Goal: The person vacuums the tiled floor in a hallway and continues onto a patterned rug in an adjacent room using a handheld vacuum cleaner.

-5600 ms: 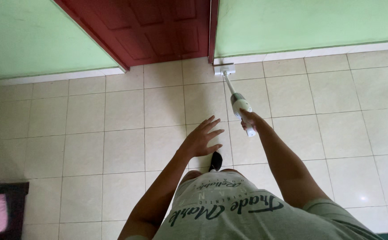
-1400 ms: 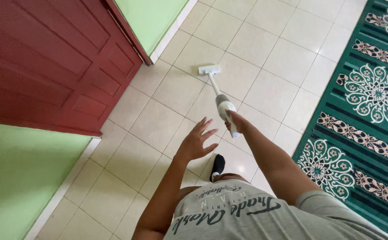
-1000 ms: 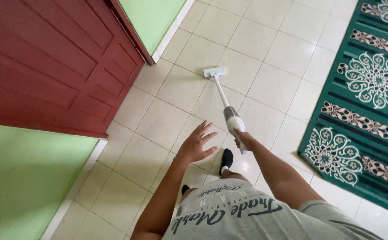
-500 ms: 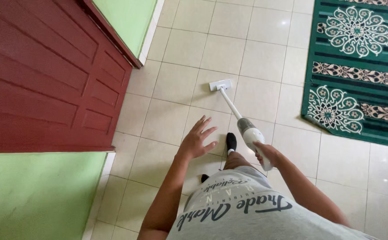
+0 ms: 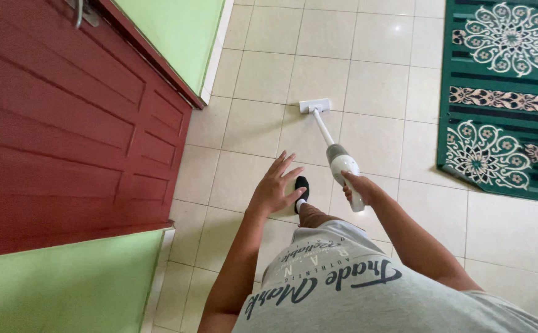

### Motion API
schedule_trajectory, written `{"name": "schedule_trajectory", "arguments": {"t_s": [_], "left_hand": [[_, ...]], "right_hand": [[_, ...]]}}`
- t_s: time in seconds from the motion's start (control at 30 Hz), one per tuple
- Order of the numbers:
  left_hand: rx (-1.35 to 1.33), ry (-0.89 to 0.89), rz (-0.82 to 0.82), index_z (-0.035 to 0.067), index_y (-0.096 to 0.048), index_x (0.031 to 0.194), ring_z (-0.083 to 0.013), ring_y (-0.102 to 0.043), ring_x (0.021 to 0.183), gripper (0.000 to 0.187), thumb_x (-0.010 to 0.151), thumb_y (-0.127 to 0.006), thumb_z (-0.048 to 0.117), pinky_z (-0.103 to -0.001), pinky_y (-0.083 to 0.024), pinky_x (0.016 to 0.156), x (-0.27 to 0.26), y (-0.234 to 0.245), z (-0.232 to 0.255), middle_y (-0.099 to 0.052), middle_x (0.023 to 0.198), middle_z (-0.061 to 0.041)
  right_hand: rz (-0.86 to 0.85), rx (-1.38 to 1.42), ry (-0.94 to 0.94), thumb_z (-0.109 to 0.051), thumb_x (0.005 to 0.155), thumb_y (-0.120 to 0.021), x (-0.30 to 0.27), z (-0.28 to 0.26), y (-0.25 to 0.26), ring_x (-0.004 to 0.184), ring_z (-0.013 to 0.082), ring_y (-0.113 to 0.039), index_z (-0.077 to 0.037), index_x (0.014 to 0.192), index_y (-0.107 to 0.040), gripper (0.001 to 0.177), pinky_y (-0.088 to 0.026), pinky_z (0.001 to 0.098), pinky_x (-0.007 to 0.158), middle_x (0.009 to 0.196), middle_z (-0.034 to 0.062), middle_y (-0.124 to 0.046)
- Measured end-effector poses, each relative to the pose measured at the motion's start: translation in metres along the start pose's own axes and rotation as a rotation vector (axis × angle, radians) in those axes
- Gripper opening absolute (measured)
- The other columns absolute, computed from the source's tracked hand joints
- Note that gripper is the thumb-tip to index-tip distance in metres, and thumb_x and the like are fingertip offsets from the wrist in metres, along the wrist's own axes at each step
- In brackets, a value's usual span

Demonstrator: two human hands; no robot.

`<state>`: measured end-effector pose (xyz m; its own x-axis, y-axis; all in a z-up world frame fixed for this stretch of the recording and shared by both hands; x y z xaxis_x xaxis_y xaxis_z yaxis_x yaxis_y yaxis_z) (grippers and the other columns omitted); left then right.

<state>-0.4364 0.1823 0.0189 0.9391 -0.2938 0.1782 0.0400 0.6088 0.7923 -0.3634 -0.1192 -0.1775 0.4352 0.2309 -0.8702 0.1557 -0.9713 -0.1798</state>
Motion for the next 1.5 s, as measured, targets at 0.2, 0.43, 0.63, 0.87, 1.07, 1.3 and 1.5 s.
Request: {"name": "schedule_trajectory", "arguments": {"t_s": [0.2,0.43,0.63,0.87,1.07,1.3,1.5], "left_hand": [[0.026,0.011,0.004,0.019,-0.069,0.133,-0.0329,-0.034,0.153,0.051,0.087,-0.075,0.042,-0.047,-0.04,0.119,0.078,0.047,-0.053,-0.044,0.16,-0.009],[0.082,-0.025,0.068,0.018,-0.068,0.134,-0.0319,-0.032,0.155,0.05,0.091,-0.075,0.042,-0.047,-0.04,0.121,0.166,0.083,-0.103,-0.043,0.161,-0.009],[0.05,0.029,-0.012,0.02,-0.068,0.135,-0.0292,-0.031,0.154,0.051,0.09,-0.072,0.043,-0.045,-0.04,0.118,0.185,0.092,-0.119,-0.043,0.162,-0.007],[0.014,-0.026,-0.072,0.02,-0.068,0.135,-0.0302,-0.031,0.154,0.052,0.089,-0.074,0.043,-0.046,-0.039,0.12,0.17,0.101,-0.146,-0.043,0.162,-0.008],[-0.046,-0.136,-0.13,0.018,-0.068,0.134,-0.0327,-0.032,0.153,0.051,0.089,-0.074,0.042,-0.046,-0.038,0.12,0.153,0.109,-0.171,-0.044,0.16,-0.009],[-0.098,-0.261,-0.201,0.018,-0.069,0.132,-0.0329,-0.034,0.154,0.049,0.09,-0.073,0.042,-0.046,-0.038,0.122,0.126,0.114,-0.182,-0.046,0.16,-0.009],[-0.123,-0.293,-0.34,0.018,-0.068,0.134,-0.0315,-0.031,0.154,0.051,0.089,-0.072,0.042,-0.044,-0.036,0.121,0.117,0.111,-0.19,-0.044,0.161,-0.01]], "right_hand": [[0.03,0.007,-0.029,-0.049,0.1,-0.06,0.079,-0.124,-0.028,0.052,0.0107,-0.046,-0.006,0.096,-0.048,0.045,-0.042,0.0271,0.045,0.069,0.0008,-0.051],[-0.047,0.069,0.009,-0.049,0.1,-0.061,0.147,-0.261,-0.062,0.053,0.0093,-0.044,-0.006,0.104,-0.046,0.045,-0.041,0.0246,0.045,0.07,0.0,-0.047],[-0.002,0.063,0.031,-0.049,0.099,-0.061,0.168,-0.306,-0.077,0.056,0.0095,-0.044,-0.007,0.111,-0.048,0.045,-0.041,0.0244,0.047,0.072,0.0004,-0.048],[0.065,-0.006,0.017,-0.049,0.094,-0.063,0.139,-0.233,-0.093,0.056,0.0134,-0.048,-0.006,0.112,-0.05,0.049,-0.044,0.0291,0.048,0.074,0.0042,-0.052],[0.139,0.054,0.032,-0.054,0.094,-0.06,0.086,-0.135,-0.104,0.055,0.0148,-0.049,-0.004,0.107,-0.056,0.052,-0.044,0.0313,0.046,0.074,0.0052,-0.054],[0.258,0.062,-0.028,-0.056,0.096,-0.06,0.009,-0.038,-0.111,0.053,0.0143,-0.047,-0.001,0.097,-0.057,0.056,-0.043,0.031,0.044,0.071,0.0045,-0.053],[0.283,0.213,-0.076,-0.053,0.098,-0.059,-0.037,-0.008,-0.137,0.051,0.0137,-0.047,-0.001,0.093,-0.056,0.052,-0.042,0.0286,0.043,0.069,0.0043,-0.053]]}}
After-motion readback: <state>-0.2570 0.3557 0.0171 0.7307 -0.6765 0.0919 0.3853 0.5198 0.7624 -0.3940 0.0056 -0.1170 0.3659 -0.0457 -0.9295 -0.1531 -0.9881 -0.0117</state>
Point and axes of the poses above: each hand's wrist, its own x-axis towards the middle knuckle, its own y-axis out of the back of the hand, z = x × y, the point moved 2 cm from there along x, towards the middle knuckle
